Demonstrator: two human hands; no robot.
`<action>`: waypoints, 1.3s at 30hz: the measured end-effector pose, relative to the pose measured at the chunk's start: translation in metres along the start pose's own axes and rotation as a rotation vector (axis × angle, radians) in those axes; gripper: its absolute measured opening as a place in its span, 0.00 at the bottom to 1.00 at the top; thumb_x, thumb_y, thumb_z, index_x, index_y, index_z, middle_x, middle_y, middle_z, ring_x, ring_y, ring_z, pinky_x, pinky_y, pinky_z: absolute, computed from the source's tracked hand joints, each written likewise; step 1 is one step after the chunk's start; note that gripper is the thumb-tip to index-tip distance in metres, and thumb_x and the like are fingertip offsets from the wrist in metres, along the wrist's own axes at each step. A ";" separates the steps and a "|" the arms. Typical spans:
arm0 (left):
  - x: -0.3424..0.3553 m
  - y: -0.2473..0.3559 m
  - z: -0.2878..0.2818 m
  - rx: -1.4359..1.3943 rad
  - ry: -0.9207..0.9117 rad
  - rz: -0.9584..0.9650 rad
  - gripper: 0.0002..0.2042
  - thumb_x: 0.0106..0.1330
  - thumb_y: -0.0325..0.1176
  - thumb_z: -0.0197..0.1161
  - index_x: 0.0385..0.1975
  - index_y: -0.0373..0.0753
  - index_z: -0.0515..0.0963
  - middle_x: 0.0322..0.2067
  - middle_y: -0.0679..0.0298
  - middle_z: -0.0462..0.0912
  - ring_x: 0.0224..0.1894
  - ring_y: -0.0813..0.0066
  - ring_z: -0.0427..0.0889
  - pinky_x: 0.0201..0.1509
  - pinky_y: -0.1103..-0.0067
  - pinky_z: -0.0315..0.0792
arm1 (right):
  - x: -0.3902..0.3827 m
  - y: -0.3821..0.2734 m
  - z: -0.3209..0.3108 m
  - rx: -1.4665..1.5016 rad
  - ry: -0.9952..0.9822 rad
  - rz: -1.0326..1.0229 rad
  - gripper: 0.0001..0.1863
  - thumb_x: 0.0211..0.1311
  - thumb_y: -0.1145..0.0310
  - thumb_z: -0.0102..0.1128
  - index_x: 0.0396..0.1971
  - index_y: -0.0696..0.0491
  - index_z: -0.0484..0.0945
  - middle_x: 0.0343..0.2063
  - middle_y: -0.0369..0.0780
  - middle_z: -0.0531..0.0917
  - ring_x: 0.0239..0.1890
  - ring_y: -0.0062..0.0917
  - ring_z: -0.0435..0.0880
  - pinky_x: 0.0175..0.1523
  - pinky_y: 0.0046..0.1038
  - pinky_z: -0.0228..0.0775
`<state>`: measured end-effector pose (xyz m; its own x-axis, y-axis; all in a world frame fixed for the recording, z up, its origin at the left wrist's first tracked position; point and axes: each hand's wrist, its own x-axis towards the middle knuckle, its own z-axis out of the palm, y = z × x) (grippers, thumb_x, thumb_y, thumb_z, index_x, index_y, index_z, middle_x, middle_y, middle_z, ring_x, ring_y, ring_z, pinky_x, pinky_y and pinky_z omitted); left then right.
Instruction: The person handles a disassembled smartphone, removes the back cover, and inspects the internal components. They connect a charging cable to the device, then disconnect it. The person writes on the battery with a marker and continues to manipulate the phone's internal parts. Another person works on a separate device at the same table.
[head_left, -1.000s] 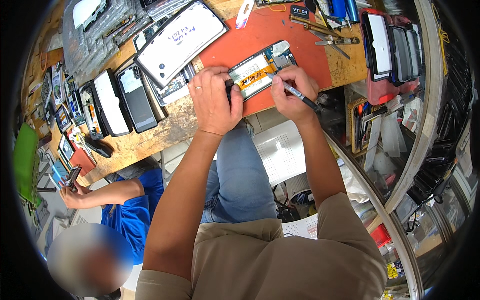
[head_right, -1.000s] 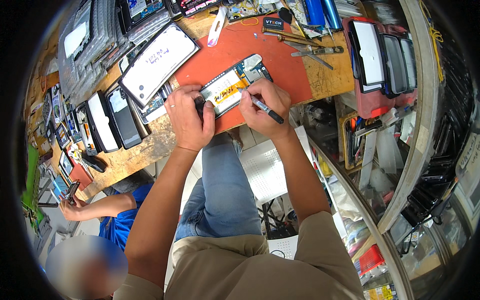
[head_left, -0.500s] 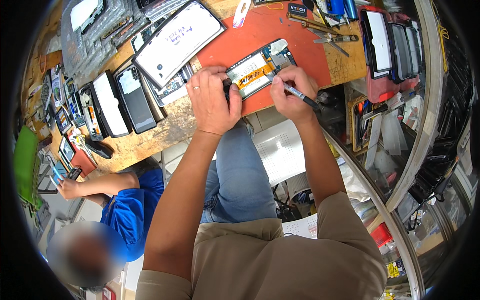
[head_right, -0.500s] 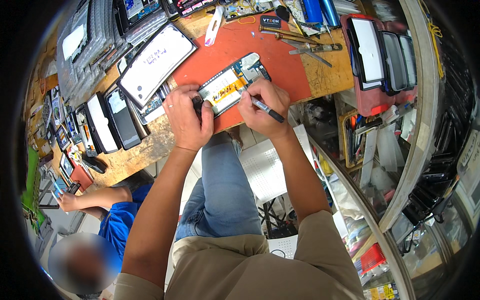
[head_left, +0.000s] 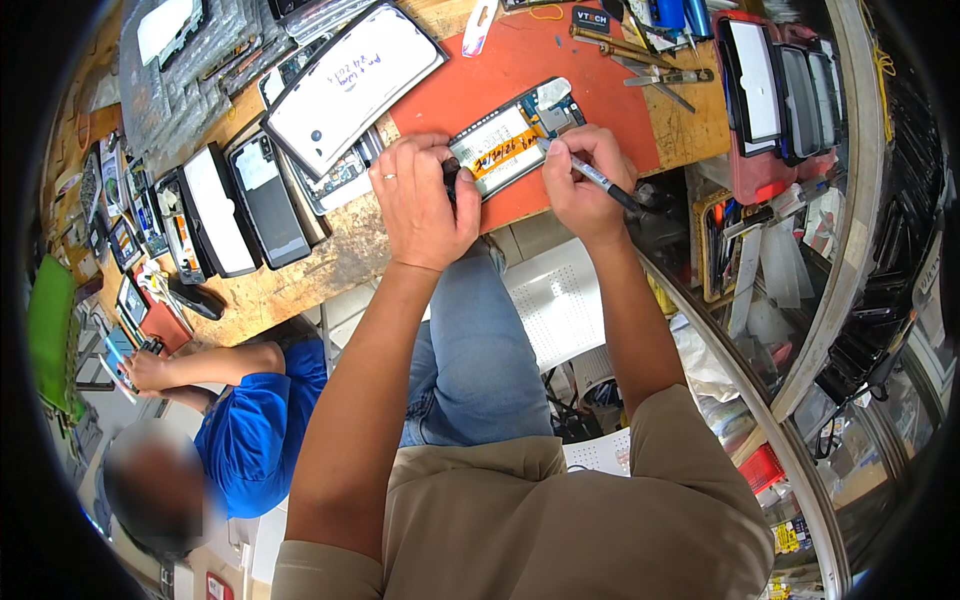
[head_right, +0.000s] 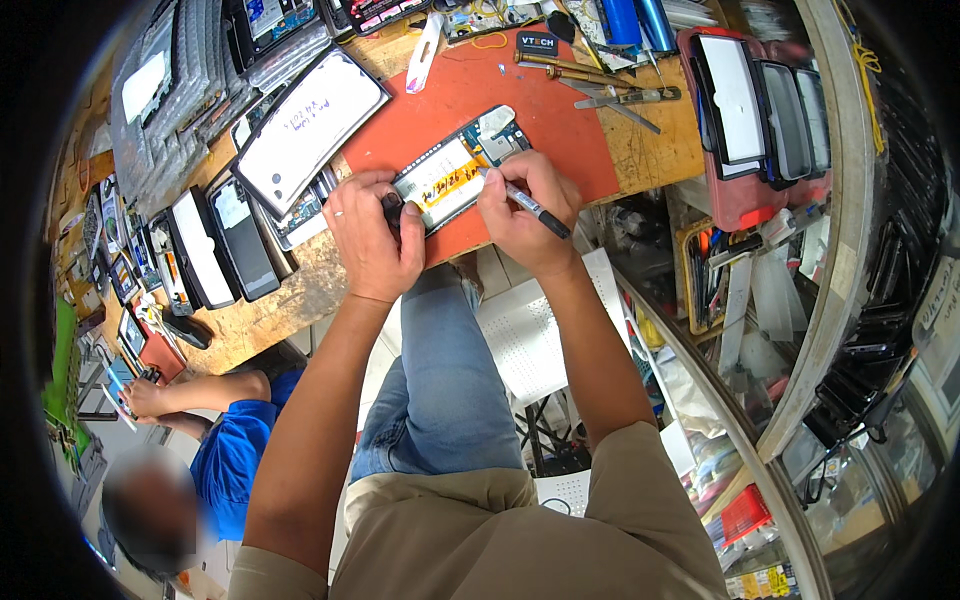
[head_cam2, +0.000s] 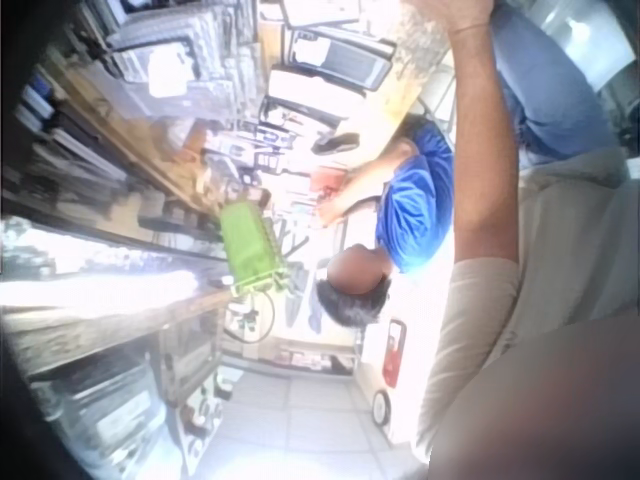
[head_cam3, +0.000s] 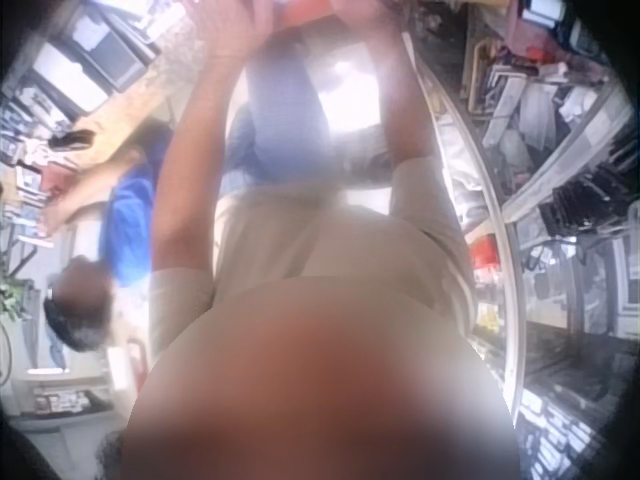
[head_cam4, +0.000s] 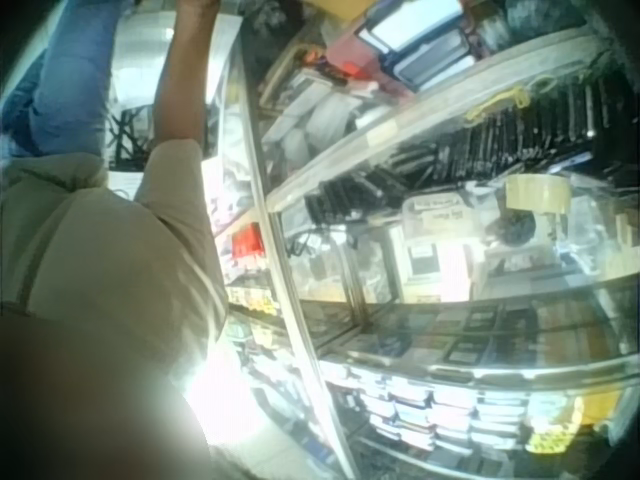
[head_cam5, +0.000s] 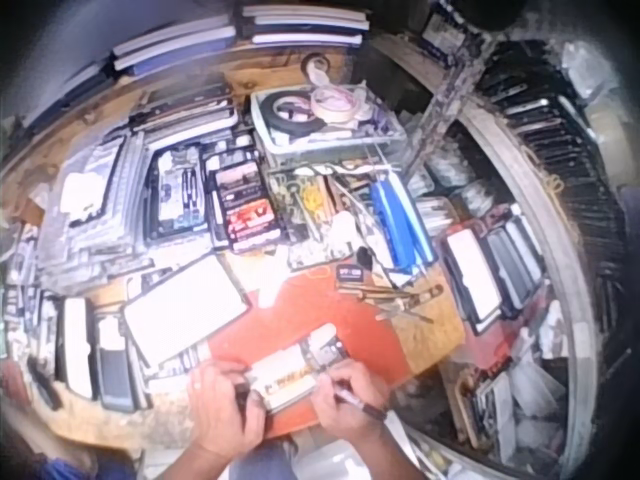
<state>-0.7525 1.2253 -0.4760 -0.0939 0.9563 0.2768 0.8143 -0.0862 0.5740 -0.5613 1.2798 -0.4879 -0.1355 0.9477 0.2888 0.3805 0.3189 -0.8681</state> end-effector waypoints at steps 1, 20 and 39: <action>0.000 0.000 0.000 0.000 -0.001 0.000 0.14 0.54 0.28 0.61 0.40 0.39 0.70 0.45 0.57 0.77 0.51 0.55 0.73 0.56 0.61 0.61 | 0.000 0.000 0.000 0.002 -0.001 -0.008 0.08 0.57 0.77 0.64 0.30 0.55 0.72 0.20 0.40 0.79 0.18 0.31 0.79 0.25 0.31 0.71; -0.002 -0.002 -0.005 -0.135 0.022 0.014 0.16 0.60 0.37 0.61 0.43 0.36 0.70 0.45 0.52 0.76 0.51 0.51 0.73 0.58 0.59 0.61 | -0.168 -0.104 0.022 0.324 -0.047 0.529 0.06 0.64 0.74 0.65 0.33 0.55 0.74 0.23 0.33 0.79 0.25 0.13 0.75 0.30 0.20 0.68; -0.145 0.090 -0.211 -0.582 -0.272 -0.260 0.11 0.65 0.33 0.68 0.45 0.35 0.83 0.34 0.55 0.84 0.38 0.56 0.82 0.43 0.68 0.76 | -0.102 -0.240 -0.039 0.485 -0.509 0.598 0.07 0.68 0.71 0.63 0.34 0.57 0.75 0.25 0.38 0.84 0.23 0.14 0.80 0.26 0.19 0.70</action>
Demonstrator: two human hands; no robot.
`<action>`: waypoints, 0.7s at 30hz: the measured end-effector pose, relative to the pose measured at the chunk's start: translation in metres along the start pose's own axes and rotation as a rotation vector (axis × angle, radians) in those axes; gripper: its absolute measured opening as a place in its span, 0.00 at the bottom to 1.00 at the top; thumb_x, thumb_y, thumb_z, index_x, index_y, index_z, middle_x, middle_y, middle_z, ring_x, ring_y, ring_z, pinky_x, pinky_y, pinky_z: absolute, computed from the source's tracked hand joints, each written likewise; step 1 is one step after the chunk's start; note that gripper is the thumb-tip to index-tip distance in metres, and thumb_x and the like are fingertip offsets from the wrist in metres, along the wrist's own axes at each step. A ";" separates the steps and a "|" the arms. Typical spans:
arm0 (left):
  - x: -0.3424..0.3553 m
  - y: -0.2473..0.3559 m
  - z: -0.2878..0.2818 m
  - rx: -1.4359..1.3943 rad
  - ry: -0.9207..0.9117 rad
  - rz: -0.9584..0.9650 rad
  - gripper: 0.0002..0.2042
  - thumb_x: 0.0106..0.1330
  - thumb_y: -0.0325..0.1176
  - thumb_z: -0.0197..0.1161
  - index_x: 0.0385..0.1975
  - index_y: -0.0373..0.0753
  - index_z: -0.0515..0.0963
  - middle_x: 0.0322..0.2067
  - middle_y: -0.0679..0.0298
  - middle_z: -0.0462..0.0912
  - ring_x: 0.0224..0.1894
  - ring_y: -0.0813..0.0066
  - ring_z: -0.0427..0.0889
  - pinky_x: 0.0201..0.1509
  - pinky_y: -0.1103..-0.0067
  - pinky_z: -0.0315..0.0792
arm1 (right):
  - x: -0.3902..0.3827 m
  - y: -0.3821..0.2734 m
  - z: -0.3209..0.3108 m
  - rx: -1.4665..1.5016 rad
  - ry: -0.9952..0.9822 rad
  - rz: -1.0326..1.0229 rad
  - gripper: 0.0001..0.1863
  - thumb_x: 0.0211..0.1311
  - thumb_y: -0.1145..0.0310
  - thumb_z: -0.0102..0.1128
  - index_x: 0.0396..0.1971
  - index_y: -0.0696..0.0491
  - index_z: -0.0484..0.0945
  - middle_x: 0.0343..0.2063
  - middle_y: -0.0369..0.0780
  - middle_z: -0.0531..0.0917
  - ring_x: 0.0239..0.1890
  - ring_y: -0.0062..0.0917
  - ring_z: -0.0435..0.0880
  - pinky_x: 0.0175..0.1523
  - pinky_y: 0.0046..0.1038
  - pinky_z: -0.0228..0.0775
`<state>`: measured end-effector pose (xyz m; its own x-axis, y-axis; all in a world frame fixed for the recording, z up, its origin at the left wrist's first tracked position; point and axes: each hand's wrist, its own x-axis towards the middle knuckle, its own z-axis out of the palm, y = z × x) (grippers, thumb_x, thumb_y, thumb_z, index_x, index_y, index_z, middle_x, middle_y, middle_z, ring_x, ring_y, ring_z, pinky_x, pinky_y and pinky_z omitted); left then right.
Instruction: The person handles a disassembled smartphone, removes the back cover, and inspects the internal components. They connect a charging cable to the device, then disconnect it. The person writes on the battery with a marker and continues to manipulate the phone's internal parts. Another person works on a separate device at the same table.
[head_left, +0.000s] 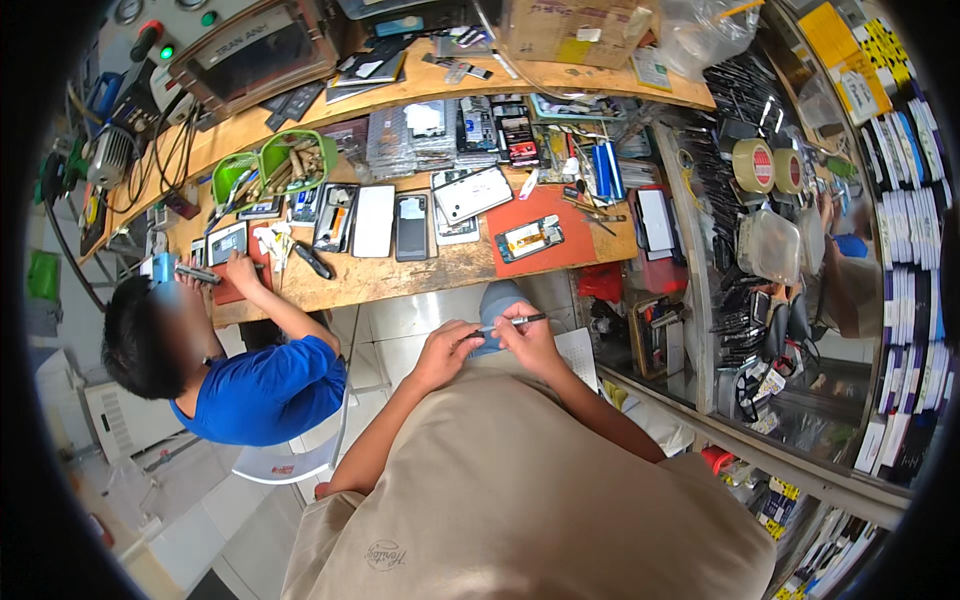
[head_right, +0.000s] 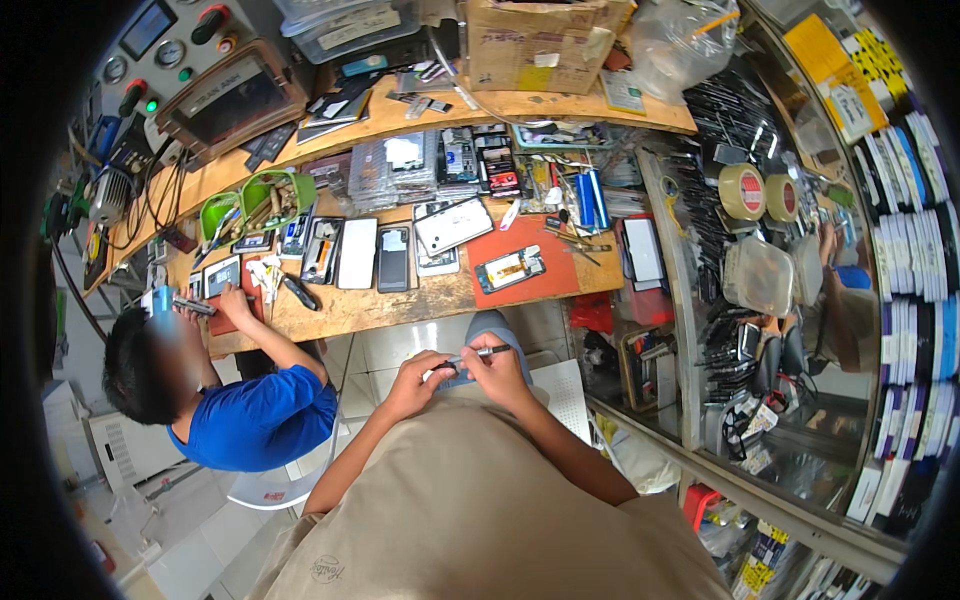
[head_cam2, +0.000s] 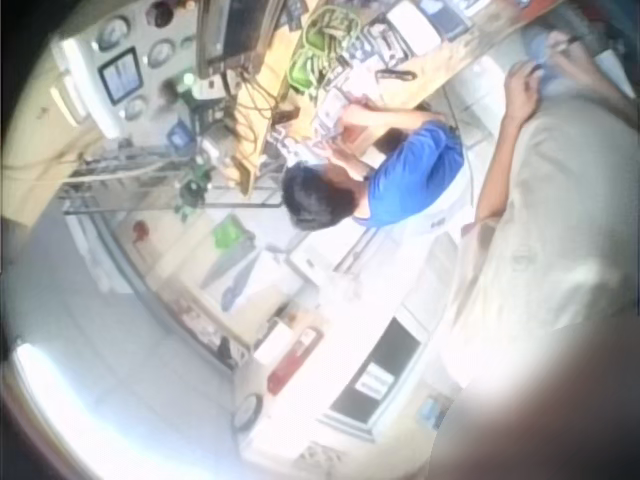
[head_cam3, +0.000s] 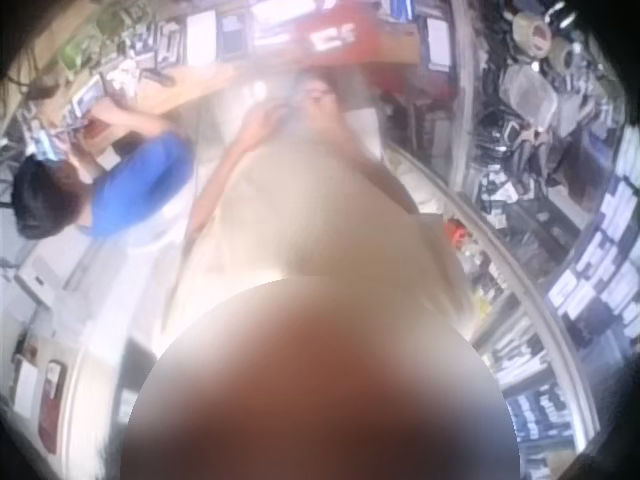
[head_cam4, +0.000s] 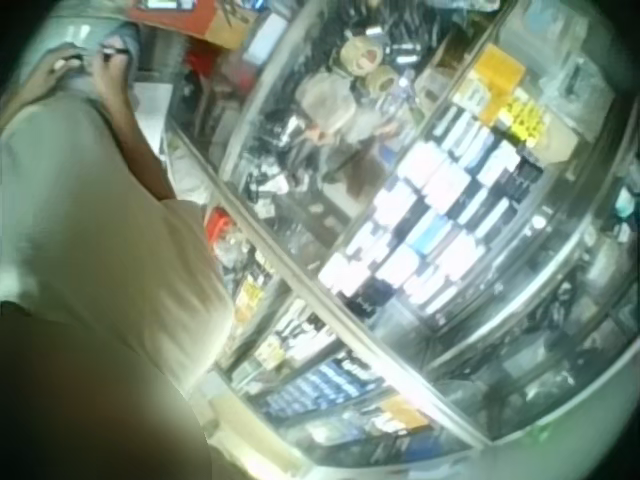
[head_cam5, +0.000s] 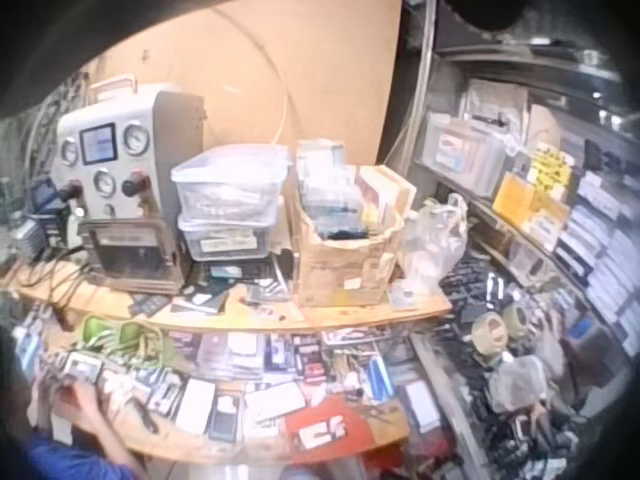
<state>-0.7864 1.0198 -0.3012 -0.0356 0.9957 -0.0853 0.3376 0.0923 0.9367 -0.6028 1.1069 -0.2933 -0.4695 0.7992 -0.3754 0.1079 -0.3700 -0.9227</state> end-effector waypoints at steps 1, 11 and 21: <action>0.002 0.005 -0.002 0.041 0.020 -0.004 0.11 0.66 0.32 0.68 0.45 0.35 0.83 0.35 0.55 0.84 0.38 0.56 0.82 0.43 0.68 0.76 | 0.005 -0.005 0.001 -0.021 -0.048 -0.038 0.06 0.69 0.71 0.63 0.34 0.56 0.75 0.25 0.38 0.84 0.23 0.13 0.79 0.26 0.18 0.69; 0.065 0.032 -0.021 0.189 0.192 0.046 0.11 0.65 0.31 0.68 0.44 0.36 0.84 0.32 0.56 0.87 0.36 0.57 0.82 0.44 0.69 0.76 | 0.087 -0.064 -0.020 -0.071 -0.200 -0.047 0.08 0.70 0.68 0.62 0.33 0.56 0.76 0.22 0.34 0.82 0.22 0.12 0.78 0.26 0.18 0.69; 0.115 0.044 -0.024 0.325 0.379 -0.096 0.11 0.65 0.31 0.69 0.44 0.35 0.84 0.36 0.52 0.87 0.37 0.53 0.85 0.42 0.68 0.77 | 0.159 -0.091 -0.040 0.017 -0.332 -0.087 0.07 0.70 0.70 0.62 0.33 0.56 0.76 0.22 0.34 0.82 0.20 0.10 0.75 0.24 0.17 0.66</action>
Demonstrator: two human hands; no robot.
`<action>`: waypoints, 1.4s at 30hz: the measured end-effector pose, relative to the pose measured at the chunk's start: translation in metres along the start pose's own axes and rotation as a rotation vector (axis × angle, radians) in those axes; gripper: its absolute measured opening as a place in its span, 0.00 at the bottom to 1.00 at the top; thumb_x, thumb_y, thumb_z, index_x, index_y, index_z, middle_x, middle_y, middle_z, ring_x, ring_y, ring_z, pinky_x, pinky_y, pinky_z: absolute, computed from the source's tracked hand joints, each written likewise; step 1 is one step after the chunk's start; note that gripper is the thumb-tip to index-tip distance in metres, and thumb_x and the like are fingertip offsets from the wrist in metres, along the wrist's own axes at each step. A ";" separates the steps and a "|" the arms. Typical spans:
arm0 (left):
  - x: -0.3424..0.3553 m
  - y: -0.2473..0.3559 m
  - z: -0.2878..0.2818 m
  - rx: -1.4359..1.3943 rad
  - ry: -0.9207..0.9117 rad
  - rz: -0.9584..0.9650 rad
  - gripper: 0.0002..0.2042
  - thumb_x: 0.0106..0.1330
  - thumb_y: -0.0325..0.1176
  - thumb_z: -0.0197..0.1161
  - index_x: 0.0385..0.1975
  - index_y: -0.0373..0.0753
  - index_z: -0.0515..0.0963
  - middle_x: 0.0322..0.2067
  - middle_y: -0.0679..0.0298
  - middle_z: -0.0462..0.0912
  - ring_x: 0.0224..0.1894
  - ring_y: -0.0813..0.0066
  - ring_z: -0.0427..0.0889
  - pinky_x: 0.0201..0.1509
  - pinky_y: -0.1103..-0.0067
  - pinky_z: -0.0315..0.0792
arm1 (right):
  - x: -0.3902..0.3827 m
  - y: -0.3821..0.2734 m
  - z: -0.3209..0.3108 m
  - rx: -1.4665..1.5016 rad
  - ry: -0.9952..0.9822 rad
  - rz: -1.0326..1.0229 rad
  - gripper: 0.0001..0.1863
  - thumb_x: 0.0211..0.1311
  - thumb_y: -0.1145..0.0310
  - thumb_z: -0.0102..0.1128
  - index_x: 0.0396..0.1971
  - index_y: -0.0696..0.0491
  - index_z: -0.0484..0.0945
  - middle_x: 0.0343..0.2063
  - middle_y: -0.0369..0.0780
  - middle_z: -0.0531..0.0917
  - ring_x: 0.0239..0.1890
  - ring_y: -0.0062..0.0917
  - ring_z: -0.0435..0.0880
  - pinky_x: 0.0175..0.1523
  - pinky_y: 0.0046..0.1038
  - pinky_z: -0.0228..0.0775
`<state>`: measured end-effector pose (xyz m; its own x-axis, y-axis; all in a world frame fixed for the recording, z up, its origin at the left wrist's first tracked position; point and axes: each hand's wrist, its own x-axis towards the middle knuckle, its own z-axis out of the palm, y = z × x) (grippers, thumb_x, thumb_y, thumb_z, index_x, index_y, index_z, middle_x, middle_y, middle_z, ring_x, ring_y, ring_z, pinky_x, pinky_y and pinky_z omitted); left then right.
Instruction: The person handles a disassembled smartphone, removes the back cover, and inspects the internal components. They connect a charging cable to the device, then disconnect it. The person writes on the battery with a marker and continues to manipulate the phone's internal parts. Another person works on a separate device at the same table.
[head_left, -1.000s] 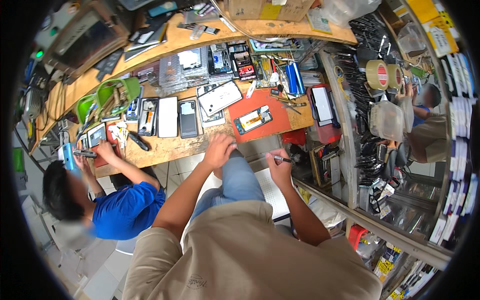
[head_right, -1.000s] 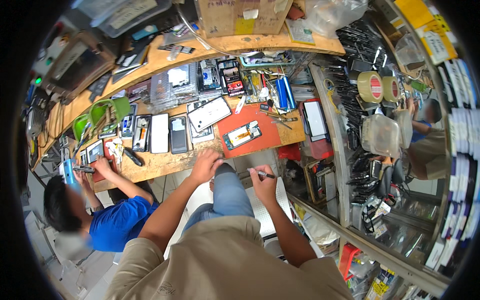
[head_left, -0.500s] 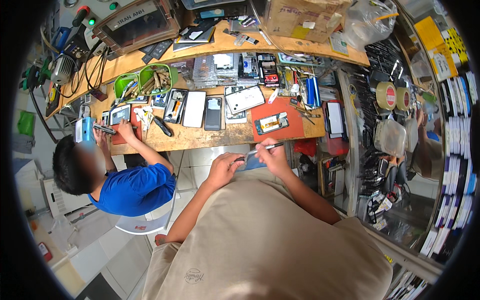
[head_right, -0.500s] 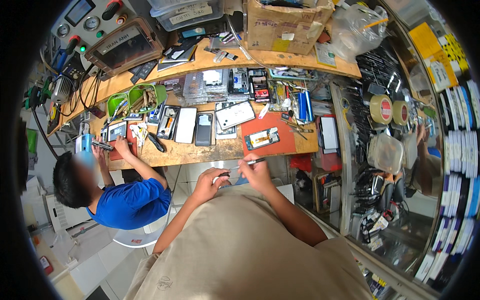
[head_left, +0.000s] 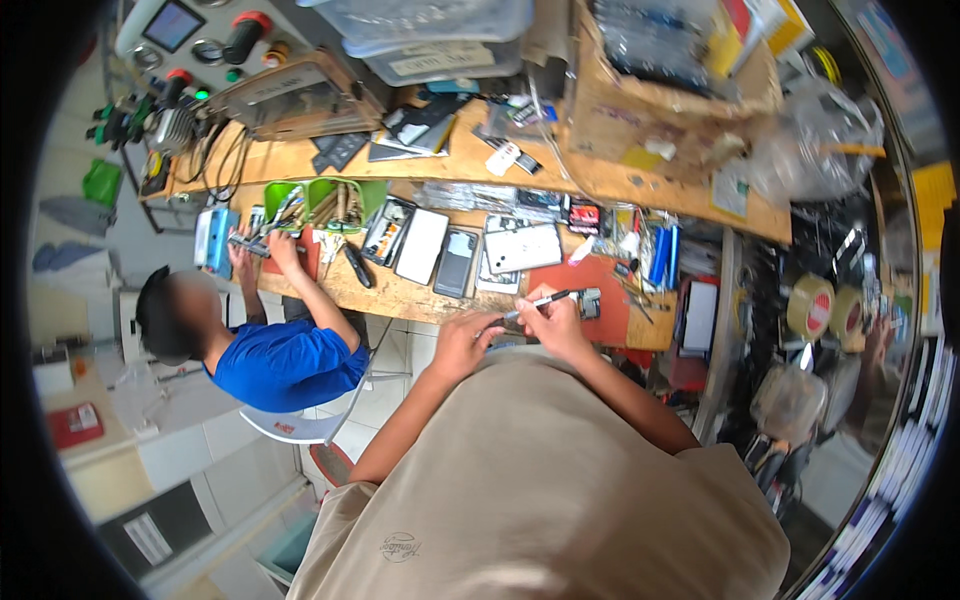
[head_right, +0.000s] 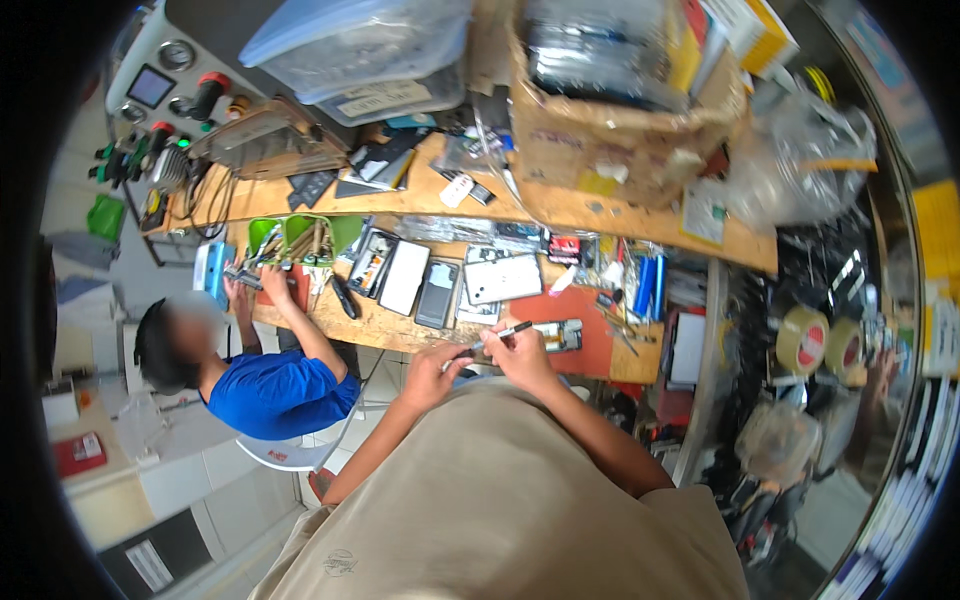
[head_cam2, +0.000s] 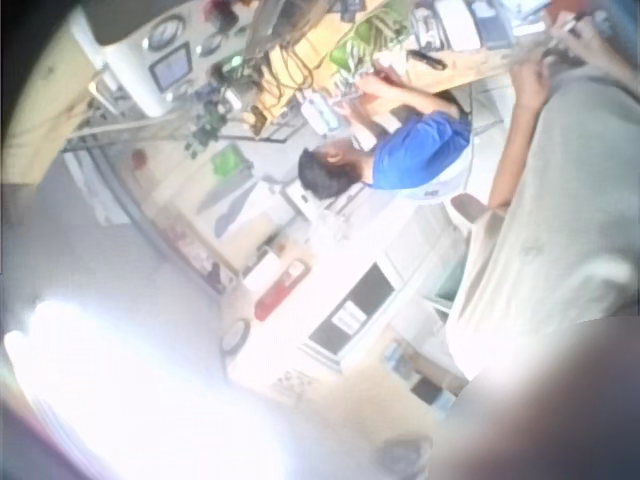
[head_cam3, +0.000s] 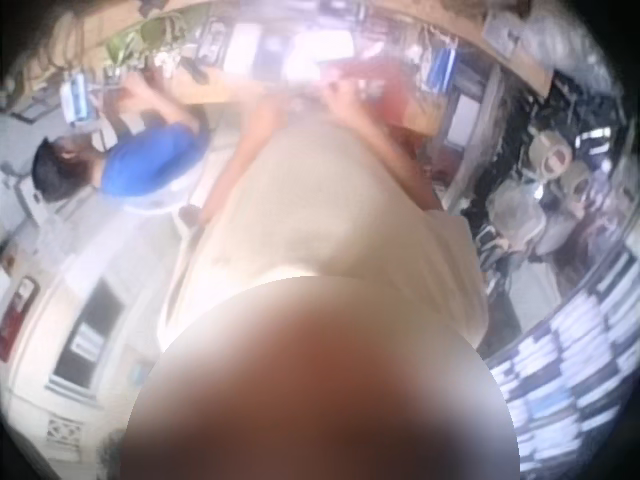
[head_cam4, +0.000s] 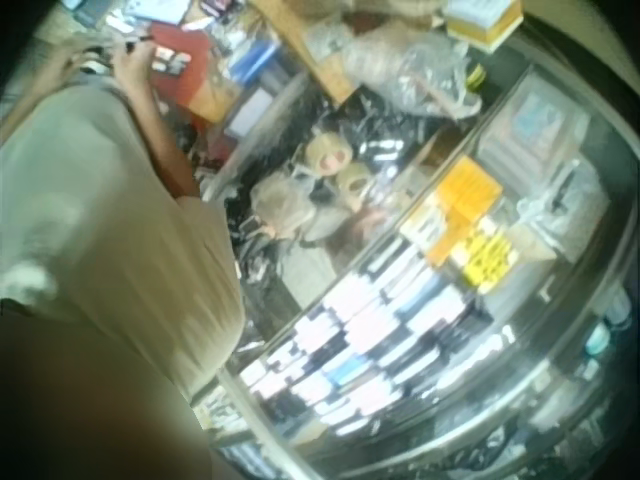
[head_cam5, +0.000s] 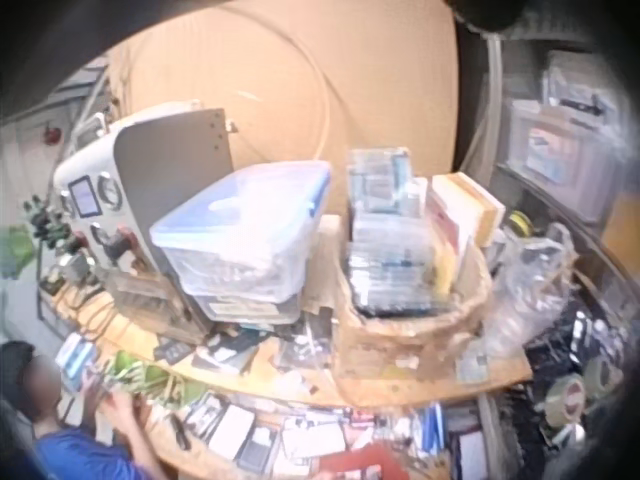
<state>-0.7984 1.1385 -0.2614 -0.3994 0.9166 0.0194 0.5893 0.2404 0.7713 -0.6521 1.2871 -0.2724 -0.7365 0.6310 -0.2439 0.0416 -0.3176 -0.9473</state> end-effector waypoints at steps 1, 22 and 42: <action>0.002 0.003 0.003 -0.028 0.032 -0.034 0.11 0.65 0.32 0.69 0.44 0.35 0.84 0.36 0.52 0.87 0.37 0.53 0.85 0.42 0.68 0.77 | 0.006 -0.004 0.000 0.022 -0.043 0.028 0.07 0.70 0.70 0.62 0.33 0.56 0.76 0.22 0.35 0.82 0.20 0.10 0.75 0.24 0.17 0.66; 0.004 -0.003 -0.053 0.120 0.235 -0.001 0.10 0.62 0.33 0.69 0.42 0.40 0.84 0.31 0.58 0.86 0.33 0.57 0.84 0.40 0.68 0.73 | 0.049 -0.032 0.052 -0.035 -0.155 -0.045 0.08 0.71 0.70 0.62 0.38 0.61 0.79 0.24 0.38 0.83 0.23 0.14 0.79 0.27 0.18 0.69; -0.004 -0.065 -0.138 -0.214 0.204 0.158 0.09 0.61 0.23 0.66 0.40 0.34 0.83 0.35 0.54 0.87 0.37 0.55 0.84 0.49 0.68 0.72 | 0.040 -0.032 0.192 -0.396 0.041 -0.348 0.07 0.69 0.70 0.64 0.36 0.60 0.82 0.23 0.35 0.84 0.22 0.13 0.77 0.28 0.19 0.68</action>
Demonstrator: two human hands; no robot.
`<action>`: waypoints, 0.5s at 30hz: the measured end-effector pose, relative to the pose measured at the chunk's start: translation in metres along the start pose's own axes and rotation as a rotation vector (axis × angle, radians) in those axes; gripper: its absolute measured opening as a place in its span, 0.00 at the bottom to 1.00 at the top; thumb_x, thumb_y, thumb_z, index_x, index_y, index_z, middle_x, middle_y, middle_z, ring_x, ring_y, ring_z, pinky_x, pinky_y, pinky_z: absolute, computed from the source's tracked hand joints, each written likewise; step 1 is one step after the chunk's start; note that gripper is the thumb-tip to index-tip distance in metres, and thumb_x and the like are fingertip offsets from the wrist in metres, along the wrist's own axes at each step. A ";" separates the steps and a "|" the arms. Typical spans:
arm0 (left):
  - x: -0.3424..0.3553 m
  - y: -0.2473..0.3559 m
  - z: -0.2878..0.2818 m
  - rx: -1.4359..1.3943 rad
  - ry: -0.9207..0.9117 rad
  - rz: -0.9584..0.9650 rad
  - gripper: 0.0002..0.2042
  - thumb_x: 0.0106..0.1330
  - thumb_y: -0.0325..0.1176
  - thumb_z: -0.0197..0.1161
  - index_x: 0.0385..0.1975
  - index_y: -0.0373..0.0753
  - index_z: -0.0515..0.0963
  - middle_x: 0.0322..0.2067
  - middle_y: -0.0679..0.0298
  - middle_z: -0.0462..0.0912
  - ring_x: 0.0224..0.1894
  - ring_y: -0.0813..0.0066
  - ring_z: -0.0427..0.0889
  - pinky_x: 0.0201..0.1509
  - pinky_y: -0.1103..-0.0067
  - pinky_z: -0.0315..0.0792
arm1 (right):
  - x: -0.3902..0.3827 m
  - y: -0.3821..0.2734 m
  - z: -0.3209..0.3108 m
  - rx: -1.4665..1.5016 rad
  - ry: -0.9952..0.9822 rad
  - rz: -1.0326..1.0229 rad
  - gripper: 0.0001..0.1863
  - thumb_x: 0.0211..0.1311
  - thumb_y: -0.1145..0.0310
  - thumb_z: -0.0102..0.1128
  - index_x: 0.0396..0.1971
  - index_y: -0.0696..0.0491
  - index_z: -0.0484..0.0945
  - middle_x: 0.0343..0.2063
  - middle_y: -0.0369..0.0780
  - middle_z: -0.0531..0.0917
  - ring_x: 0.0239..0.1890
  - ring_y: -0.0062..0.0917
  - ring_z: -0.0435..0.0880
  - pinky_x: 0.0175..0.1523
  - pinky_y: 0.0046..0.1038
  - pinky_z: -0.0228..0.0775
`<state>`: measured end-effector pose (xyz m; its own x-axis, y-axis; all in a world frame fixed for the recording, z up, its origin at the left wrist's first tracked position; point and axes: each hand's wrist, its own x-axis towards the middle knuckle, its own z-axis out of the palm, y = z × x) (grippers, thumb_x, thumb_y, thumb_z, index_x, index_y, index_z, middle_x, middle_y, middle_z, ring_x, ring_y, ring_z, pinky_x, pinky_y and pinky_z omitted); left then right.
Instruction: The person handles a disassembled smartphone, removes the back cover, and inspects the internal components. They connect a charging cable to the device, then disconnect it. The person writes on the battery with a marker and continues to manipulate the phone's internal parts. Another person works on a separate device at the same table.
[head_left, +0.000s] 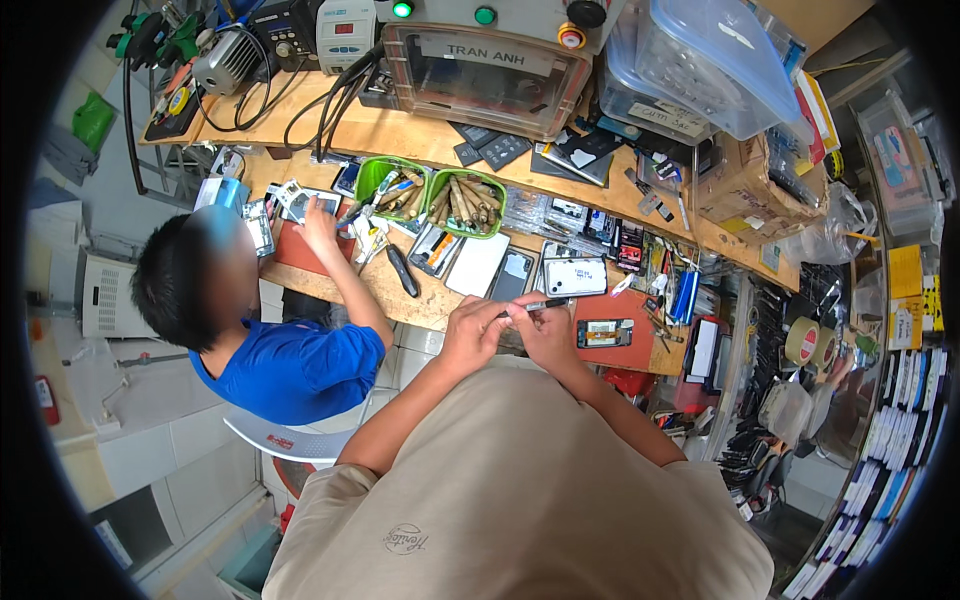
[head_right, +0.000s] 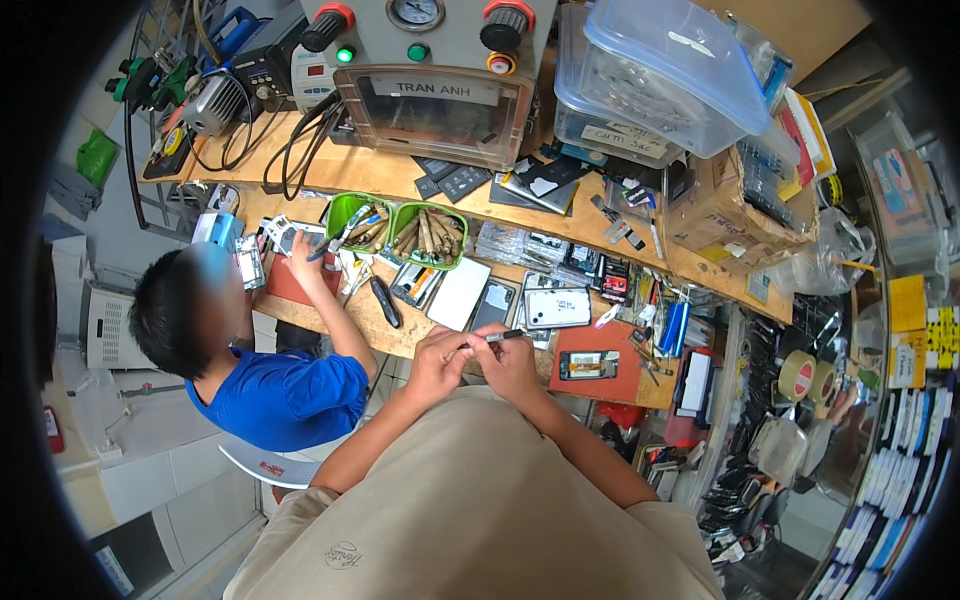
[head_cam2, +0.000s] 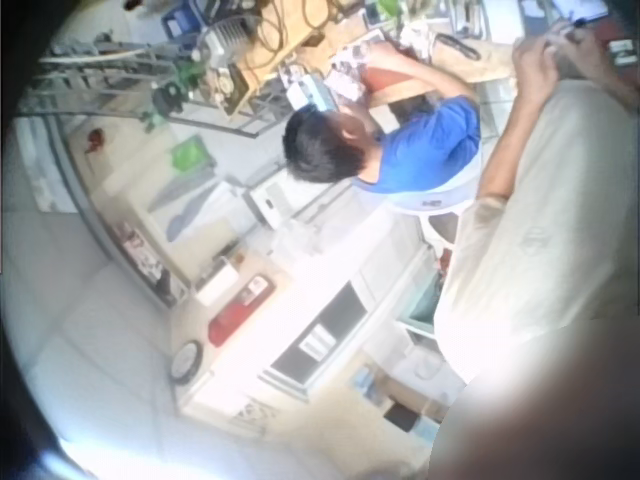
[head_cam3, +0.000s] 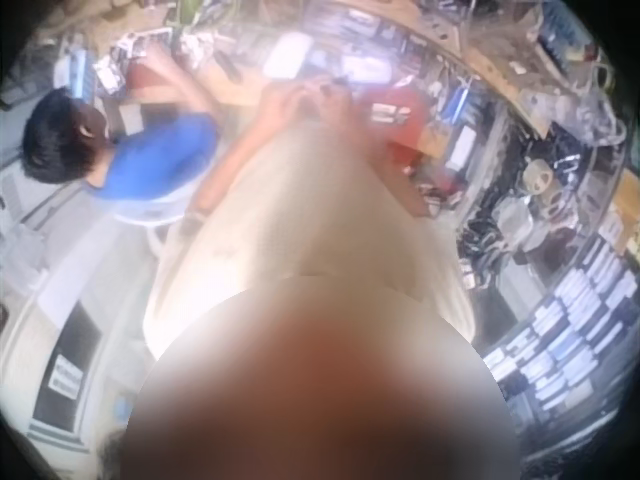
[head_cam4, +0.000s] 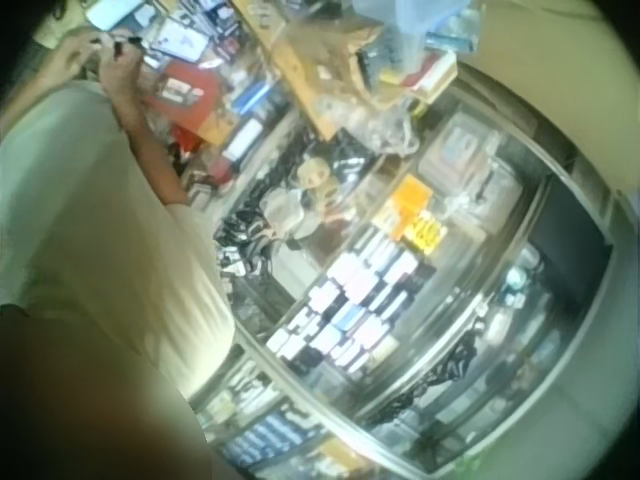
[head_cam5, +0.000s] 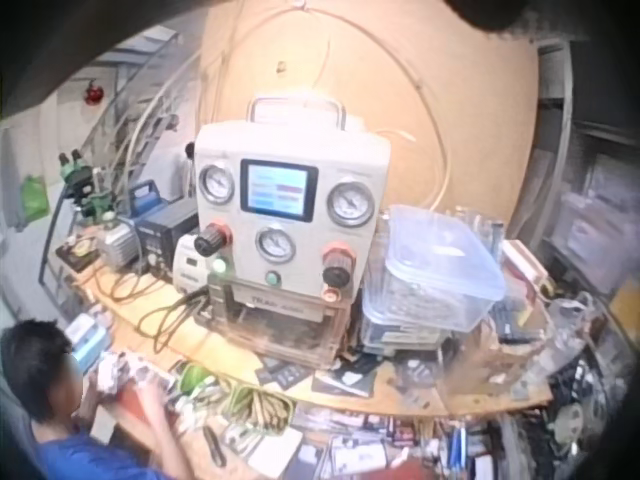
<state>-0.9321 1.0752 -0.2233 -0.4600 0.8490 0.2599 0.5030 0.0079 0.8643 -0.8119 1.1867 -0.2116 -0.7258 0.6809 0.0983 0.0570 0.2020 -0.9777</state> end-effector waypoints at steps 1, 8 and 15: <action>0.002 0.003 -0.004 -0.011 0.021 0.005 0.09 0.61 0.23 0.65 0.41 0.34 0.83 0.36 0.54 0.87 0.37 0.55 0.84 0.50 0.68 0.73 | 0.002 -0.009 0.005 -0.062 -0.018 0.128 0.07 0.68 0.71 0.64 0.36 0.61 0.82 0.25 0.38 0.84 0.24 0.14 0.78 0.29 0.20 0.68; 0.039 0.026 -0.050 0.074 0.712 -0.065 0.03 0.64 0.25 0.66 0.31 0.34 0.80 0.27 0.57 0.82 0.31 0.51 0.80 0.44 0.68 0.74 | 0.071 -0.080 0.041 -0.200 0.184 -0.572 0.11 0.60 0.75 0.70 0.42 0.59 0.83 0.33 0.44 0.85 0.28 0.28 0.81 0.34 0.24 0.73; -0.055 -0.079 -0.059 0.219 0.197 -0.354 0.12 0.71 0.28 0.60 0.23 0.34 0.73 0.19 0.57 0.73 0.21 0.63 0.73 0.29 0.70 0.67 | 0.061 -0.029 -0.009 -0.324 0.342 -0.277 0.21 0.58 0.70 0.74 0.51 0.56 0.81 0.30 0.39 0.84 0.23 0.17 0.77 0.30 0.22 0.71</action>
<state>-0.9903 0.9969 -0.2802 -0.7510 0.6575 0.0608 0.4231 0.4085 0.8088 -0.8519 1.2292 -0.1758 -0.4824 0.7508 0.4512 0.1429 0.5757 -0.8051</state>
